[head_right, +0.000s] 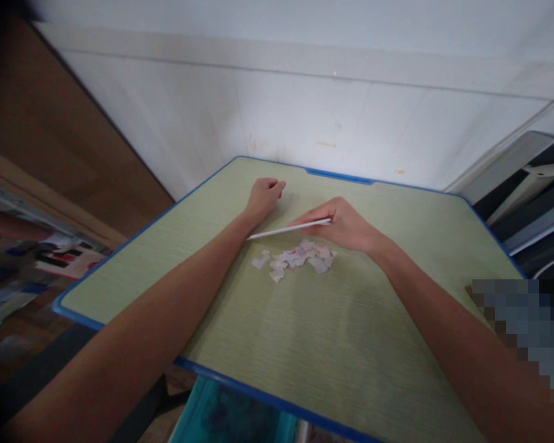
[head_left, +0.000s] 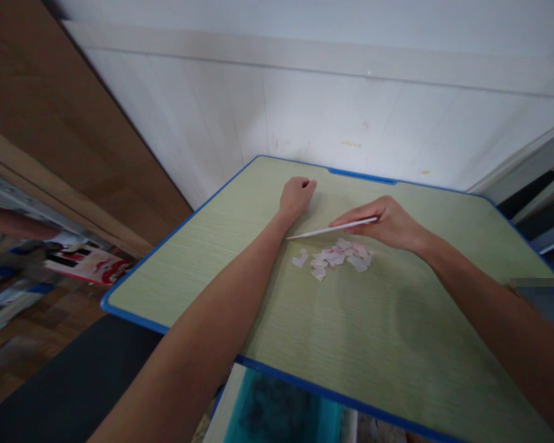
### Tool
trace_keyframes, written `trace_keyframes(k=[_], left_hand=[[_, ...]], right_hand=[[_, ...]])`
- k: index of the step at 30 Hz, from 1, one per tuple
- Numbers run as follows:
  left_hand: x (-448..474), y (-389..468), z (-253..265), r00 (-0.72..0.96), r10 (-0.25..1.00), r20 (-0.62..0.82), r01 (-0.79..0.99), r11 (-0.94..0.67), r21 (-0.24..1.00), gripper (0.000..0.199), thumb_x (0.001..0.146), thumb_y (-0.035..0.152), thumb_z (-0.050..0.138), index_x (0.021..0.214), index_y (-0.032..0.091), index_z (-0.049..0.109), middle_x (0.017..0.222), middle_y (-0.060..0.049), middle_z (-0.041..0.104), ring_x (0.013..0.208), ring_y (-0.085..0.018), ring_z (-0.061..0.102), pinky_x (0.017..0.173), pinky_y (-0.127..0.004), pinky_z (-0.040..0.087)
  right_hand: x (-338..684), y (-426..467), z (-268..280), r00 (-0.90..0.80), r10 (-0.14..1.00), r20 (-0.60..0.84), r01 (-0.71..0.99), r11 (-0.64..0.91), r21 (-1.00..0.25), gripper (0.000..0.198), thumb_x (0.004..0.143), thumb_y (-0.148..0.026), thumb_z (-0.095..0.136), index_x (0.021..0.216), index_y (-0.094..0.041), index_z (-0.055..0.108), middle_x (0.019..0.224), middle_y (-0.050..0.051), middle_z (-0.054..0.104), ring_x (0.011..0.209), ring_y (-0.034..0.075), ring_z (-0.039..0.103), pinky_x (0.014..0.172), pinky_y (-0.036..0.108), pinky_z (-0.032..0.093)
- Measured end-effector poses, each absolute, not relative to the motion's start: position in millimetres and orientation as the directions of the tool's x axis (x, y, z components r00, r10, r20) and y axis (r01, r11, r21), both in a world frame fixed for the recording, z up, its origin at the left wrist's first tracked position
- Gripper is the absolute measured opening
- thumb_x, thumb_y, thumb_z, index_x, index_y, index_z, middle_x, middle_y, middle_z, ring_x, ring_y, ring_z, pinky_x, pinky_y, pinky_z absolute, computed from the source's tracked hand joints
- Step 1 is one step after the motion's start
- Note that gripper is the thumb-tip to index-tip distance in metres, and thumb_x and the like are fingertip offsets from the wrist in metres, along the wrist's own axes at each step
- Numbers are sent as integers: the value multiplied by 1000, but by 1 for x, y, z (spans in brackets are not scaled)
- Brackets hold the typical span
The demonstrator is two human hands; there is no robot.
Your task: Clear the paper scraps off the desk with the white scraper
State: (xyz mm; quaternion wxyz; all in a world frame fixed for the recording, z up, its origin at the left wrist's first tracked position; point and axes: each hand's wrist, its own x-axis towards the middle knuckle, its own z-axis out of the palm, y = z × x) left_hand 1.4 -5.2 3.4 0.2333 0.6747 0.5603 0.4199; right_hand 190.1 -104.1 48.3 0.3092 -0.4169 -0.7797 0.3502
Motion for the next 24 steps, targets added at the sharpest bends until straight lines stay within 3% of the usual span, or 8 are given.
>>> trace_keyframes(k=[3,9,11,13,16,20,24], left_hand=[[2,-5,3,16,956,294,561,-252,789,41,87,30,48,49,21,37,50,5,30,56,-11,35,61,-32,21],[2,-7,5,14,961,278,574,-235,784,39,87,30,48,51,22,38,51,4,32,57,-12,36,62,-32,23],[2,-8,6,14,961,276,571,-234,787,39,87,30,48,51,22,37,51,4,32,57,-12,36,62,-32,23],[2,-8,6,14,961,278,569,-236,787,40,87,30,49,50,22,36,51,4,31,57,-12,35,62,-32,22],[1,-6,5,19,958,287,568,-246,786,41,87,30,49,49,22,35,50,5,29,56,-11,33,61,-32,20],[1,-3,2,23,953,304,556,-265,788,41,86,30,49,48,22,35,50,5,28,55,-11,33,61,-32,19],[1,-3,2,18,949,316,544,-274,793,41,86,30,49,48,22,34,50,5,27,55,-11,33,61,-33,19]], right_hand=[[192,-115,53,-550,828,107,395,371,-841,16,74,-33,82,88,-25,85,94,3,85,88,21,79,81,33,62],[223,-154,65,-605,795,37,350,307,-885,15,82,-33,74,86,-22,85,96,5,84,97,20,78,90,34,58],[232,-160,71,-501,863,63,404,298,-865,14,80,-31,76,85,-21,85,92,5,85,91,19,78,84,30,58],[239,-159,74,-267,954,138,514,263,-817,13,77,-28,78,83,-19,85,85,4,84,77,15,76,72,25,57],[247,-148,72,-9,969,247,625,198,-755,18,79,-31,78,86,-16,84,80,3,83,64,12,70,58,21,51],[258,-138,54,-14,959,282,672,218,-708,24,81,-38,76,86,-16,84,81,5,83,68,18,73,58,26,53],[261,-160,41,-100,955,278,689,267,-673,23,84,-40,74,92,-22,85,96,5,85,84,25,78,77,37,60]])
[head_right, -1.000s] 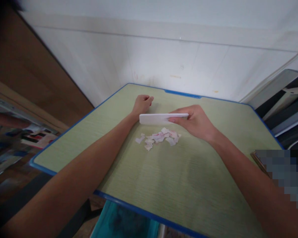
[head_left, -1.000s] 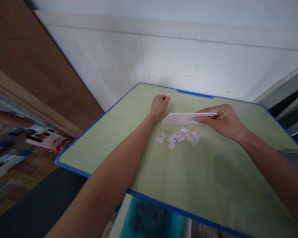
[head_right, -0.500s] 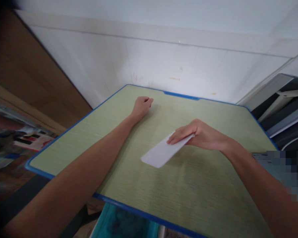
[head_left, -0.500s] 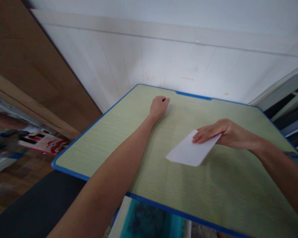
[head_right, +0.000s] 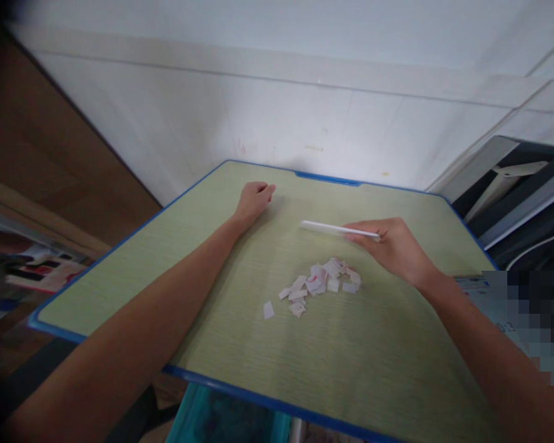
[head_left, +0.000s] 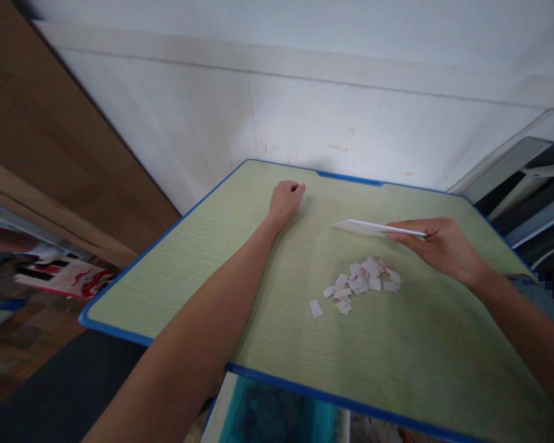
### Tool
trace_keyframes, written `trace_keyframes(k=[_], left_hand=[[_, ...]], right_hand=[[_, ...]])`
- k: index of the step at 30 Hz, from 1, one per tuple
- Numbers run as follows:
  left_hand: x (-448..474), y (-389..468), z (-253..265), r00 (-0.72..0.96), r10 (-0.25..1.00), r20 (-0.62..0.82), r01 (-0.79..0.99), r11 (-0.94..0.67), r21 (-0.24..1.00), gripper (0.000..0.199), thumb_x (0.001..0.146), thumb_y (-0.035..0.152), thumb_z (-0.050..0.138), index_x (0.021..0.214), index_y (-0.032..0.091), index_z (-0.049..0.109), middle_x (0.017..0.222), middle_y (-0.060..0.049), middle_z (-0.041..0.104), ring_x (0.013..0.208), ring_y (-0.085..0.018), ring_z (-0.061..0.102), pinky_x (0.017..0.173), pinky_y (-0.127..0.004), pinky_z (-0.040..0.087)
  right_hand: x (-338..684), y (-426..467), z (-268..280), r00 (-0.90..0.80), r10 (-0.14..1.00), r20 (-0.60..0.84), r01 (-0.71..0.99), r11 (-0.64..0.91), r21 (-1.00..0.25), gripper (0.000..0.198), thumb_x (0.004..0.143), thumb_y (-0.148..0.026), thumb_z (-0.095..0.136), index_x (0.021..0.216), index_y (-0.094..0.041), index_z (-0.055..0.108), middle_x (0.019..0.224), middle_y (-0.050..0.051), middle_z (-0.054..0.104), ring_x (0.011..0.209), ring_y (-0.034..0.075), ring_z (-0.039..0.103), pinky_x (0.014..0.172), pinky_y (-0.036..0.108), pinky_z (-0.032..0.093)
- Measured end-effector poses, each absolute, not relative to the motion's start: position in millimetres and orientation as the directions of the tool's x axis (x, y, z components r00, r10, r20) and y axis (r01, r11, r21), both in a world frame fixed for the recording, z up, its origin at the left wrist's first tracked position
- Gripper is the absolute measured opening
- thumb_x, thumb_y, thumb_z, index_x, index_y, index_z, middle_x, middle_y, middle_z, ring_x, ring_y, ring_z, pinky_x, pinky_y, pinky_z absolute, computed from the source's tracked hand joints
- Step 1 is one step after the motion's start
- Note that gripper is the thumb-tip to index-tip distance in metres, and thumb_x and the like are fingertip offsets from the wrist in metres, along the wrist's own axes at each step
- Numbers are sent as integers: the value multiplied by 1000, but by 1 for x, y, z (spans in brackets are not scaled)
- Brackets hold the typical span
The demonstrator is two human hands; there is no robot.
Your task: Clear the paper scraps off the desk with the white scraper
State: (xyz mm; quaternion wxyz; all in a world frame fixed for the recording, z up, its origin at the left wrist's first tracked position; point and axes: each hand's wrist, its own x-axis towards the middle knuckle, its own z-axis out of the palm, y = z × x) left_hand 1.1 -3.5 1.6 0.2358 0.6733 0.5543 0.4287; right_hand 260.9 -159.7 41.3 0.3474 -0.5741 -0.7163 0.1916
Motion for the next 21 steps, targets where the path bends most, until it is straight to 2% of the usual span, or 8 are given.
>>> trace_keyframes(k=[2,6,8,11,13,15,18,21], left_hand=[[1,-4,2,19,948,318,539,-278,795,41,86,30,49,48,22,34,50,5,27,55,-11,32,61,-33,18],[1,-5,3,23,948,318,544,-279,791,41,86,29,49,48,22,34,50,5,28,56,-11,33,62,-32,19],[1,-5,3,25,948,317,544,-279,791,41,86,30,49,49,22,35,50,5,29,56,-11,34,62,-32,20],[2,-5,3,24,948,318,540,-280,794,39,85,30,49,49,22,35,50,4,30,57,-11,33,62,-32,21],[2,-5,4,20,948,318,542,-277,793,39,85,29,48,49,22,34,50,4,30,57,-11,33,61,-32,20],[2,-6,4,23,947,319,548,-279,789,39,84,29,48,49,22,33,50,4,29,57,-11,33,61,-32,21],[3,-7,5,29,948,316,562,-277,780,38,84,31,47,49,22,36,49,4,32,56,-11,34,61,-32,21],[3,-6,4,19,954,298,581,-253,773,36,84,32,47,50,21,40,49,3,35,57,-12,35,61,-31,23]], right_hand=[[256,-180,41,-175,948,266,690,311,-653,19,84,-37,75,97,-26,84,100,4,84,88,26,79,82,37,60],[245,-215,48,-342,880,329,655,475,-587,19,85,-27,73,100,-30,84,99,3,84,86,25,79,74,34,62],[244,-223,53,-249,891,380,678,440,-588,14,86,-29,72,92,-30,84,90,2,84,75,22,78,65,31,60],[254,-225,59,67,893,446,732,260,-630,10,81,-31,76,75,-25,83,65,1,76,52,16,63,46,26,46],[264,-224,62,283,853,439,689,137,-711,13,75,-31,81,65,-22,79,53,-1,65,44,12,50,40,26,34],[275,-225,63,434,811,392,593,70,-802,16,69,-30,84,60,-19,76,49,-1,58,43,11,44,40,26,30],[290,-229,61,530,786,319,515,0,-857,14,64,-27,87,61,-18,76,51,1,60,44,13,46,40,27,30],[297,-233,56,464,819,337,587,0,-809,15,65,-28,86,60,-19,75,49,1,59,42,13,44,38,27,28]])
